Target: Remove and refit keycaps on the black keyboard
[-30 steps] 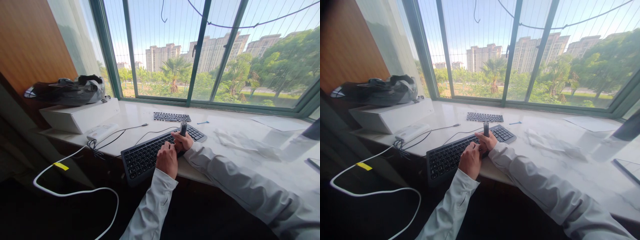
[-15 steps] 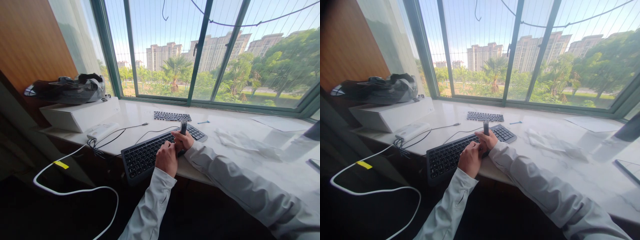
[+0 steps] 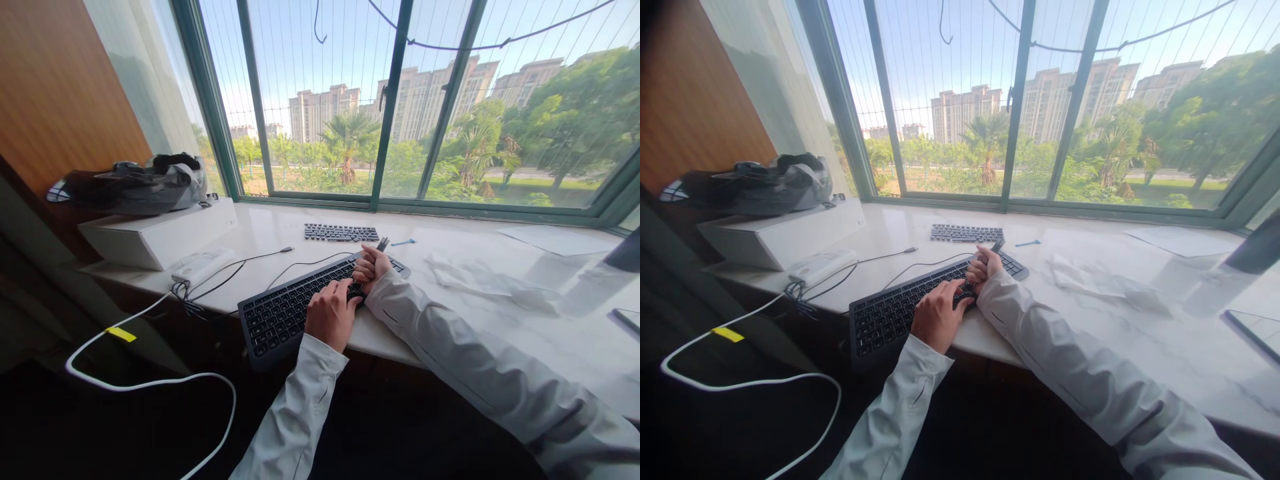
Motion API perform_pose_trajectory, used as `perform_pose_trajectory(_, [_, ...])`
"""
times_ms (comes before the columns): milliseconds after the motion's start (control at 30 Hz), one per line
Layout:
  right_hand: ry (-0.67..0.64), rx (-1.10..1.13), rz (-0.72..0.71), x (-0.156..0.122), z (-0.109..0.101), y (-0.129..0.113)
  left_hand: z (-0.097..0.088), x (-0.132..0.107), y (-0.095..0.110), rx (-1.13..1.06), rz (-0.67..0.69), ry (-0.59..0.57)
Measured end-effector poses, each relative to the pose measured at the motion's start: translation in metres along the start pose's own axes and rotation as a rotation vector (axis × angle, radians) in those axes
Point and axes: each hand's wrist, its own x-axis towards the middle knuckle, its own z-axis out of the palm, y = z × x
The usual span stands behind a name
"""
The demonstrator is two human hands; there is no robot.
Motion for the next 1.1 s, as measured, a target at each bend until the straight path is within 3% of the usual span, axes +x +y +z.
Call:
perform_pose_trajectory(133, [-0.075,-0.017,-0.018,0.000,-0.001,0.001,-0.002,0.007,-0.008,-0.059,0.049,-0.006])
perform_pose_trajectory(333, [-0.125,-0.029,-0.193,-0.004,0.002,-0.003,-0.007,0.031,-0.043,-0.161,0.140,-0.040])
perform_pose_trajectory(467, [-0.202,-0.067,-0.263,-0.011,0.008,-0.001,-0.010,0.028,-0.040,-0.186,0.137,0.021])
perform_pose_trajectory(633, [-0.291,-0.034,-0.169,-0.020,0.017,0.004,-0.008,0.008,-0.017,-0.339,0.047,0.117])
perform_pose_trajectory(767, [-0.357,-0.077,-0.132,-0.025,0.020,0.004,-0.006,0.000,-0.015,-0.508,-0.055,0.129])
perform_pose_trajectory(900, [-0.345,-0.156,-0.106,-0.026,0.020,0.005,-0.006,-0.001,-0.020,-0.569,-0.074,0.109])
perform_pose_trajectory(1100, [-0.257,-0.129,0.017,-0.015,0.013,0.008,-0.003,0.005,-0.022,-0.480,-0.057,0.078])
